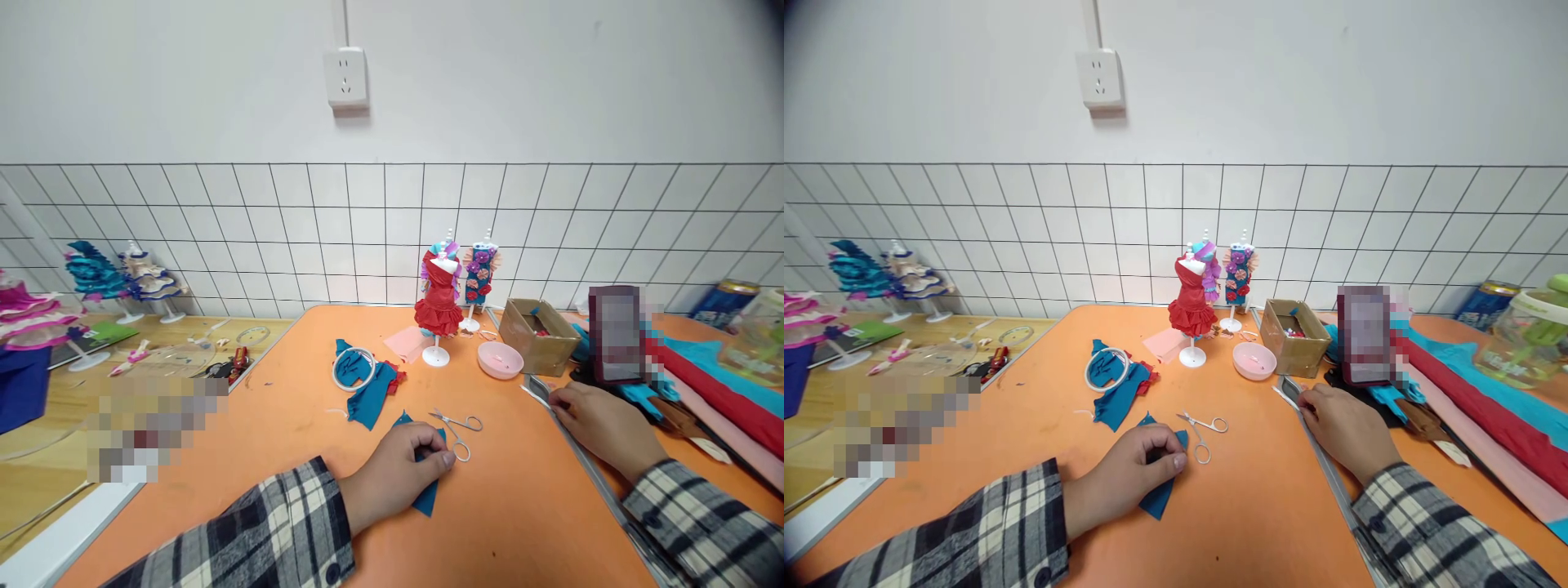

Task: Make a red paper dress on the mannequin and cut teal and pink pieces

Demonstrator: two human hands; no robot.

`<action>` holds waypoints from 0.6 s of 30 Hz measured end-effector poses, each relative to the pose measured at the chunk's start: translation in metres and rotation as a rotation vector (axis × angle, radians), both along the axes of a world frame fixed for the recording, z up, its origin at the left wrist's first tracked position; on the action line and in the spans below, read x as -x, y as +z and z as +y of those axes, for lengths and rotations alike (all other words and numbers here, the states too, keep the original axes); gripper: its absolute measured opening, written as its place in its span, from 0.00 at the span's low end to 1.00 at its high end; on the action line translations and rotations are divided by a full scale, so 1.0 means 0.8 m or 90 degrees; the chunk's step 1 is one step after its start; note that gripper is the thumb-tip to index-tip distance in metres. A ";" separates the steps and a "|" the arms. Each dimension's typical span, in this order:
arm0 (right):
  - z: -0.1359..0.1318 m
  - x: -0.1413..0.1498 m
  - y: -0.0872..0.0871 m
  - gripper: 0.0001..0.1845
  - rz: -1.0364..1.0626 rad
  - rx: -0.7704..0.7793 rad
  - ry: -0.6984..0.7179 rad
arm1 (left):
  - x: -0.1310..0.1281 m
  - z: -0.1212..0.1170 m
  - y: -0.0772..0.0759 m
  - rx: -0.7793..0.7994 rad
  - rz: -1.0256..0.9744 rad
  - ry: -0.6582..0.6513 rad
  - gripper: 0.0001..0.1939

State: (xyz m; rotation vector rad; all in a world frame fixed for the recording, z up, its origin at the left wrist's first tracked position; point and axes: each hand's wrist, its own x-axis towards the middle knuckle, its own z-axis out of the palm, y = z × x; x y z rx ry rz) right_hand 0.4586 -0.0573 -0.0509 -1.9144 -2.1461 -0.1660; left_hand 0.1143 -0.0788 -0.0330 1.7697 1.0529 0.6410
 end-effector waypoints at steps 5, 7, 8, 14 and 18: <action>0.005 -0.010 0.002 0.18 0.004 0.057 0.059 | 0.000 -0.001 -0.003 -0.030 0.011 -0.014 0.09; 0.004 -0.015 0.004 0.18 0.010 0.084 0.071 | 0.000 -0.001 -0.004 -0.039 0.020 -0.018 0.09; 0.003 -0.016 0.005 0.18 0.009 0.094 0.072 | 0.000 -0.001 -0.004 -0.040 0.023 -0.019 0.09; -0.005 -0.017 0.007 0.17 0.030 0.105 0.071 | 0.001 0.000 -0.004 -0.063 0.042 -0.035 0.09; -0.003 -0.019 0.004 0.20 0.178 0.037 0.005 | 0.001 0.000 -0.005 -0.069 0.057 -0.039 0.09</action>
